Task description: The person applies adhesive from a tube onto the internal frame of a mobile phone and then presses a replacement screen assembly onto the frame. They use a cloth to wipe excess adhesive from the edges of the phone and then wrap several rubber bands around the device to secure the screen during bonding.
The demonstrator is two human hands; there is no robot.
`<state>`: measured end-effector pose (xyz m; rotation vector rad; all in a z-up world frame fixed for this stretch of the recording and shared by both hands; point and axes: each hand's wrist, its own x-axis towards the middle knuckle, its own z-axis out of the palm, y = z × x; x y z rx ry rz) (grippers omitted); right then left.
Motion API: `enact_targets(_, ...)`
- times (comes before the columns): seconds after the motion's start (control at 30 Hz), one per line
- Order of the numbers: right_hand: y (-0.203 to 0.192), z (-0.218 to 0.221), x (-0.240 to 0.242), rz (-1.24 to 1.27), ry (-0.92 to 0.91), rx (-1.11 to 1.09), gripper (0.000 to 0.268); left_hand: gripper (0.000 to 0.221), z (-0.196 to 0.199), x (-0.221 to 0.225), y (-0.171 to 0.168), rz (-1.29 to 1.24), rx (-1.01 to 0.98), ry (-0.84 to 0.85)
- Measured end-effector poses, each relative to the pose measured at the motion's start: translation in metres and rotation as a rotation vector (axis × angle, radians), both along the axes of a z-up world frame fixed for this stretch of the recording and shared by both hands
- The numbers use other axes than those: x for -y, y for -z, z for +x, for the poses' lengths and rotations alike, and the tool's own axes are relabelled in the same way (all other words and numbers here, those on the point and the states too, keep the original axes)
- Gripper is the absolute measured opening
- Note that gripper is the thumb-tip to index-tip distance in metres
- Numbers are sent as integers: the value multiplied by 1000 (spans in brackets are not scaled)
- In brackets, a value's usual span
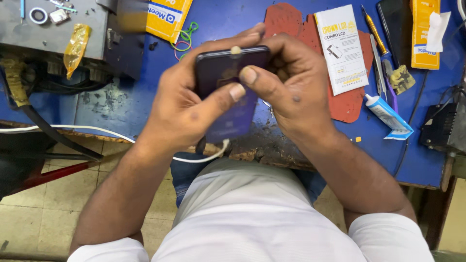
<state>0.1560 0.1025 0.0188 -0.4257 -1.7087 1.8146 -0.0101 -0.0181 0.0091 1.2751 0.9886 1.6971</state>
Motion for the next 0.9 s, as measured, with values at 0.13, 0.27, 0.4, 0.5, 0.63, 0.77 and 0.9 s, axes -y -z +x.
enact_targets(0.13, -21, -19, -18, 139, -139, 159, 21, 34, -11, 22, -9, -17, 67, -176)
enact_targets(0.27, -22, -45, -47, 519, -42, 293, 15, 36, -28, 54, -27, -72, 223, -377)
enact_targets(0.4, 23, -75, -55, 971, -53, 318, 14, 31, -29, 77, -32, -37, 213, -476)
enact_targets(0.5, 48, -93, -56, 1102, -101, 332, 23, 34, -30, 82, -24, -33, 251, -468)
enact_targets(0.63, 57, -109, -56, 1309, -30, 371, 20, 38, -32, 84, -11, -103, 352, -402)
enact_targets(0.77, 49, -113, -55, 1364, 57, 429, 7, 35, -35, 83, 0, -126, 299, -348)
enact_targets(0.9, 32, -95, -64, 1044, 75, 319, 6, 32, -35, 74, 2, -191, 271, -294)
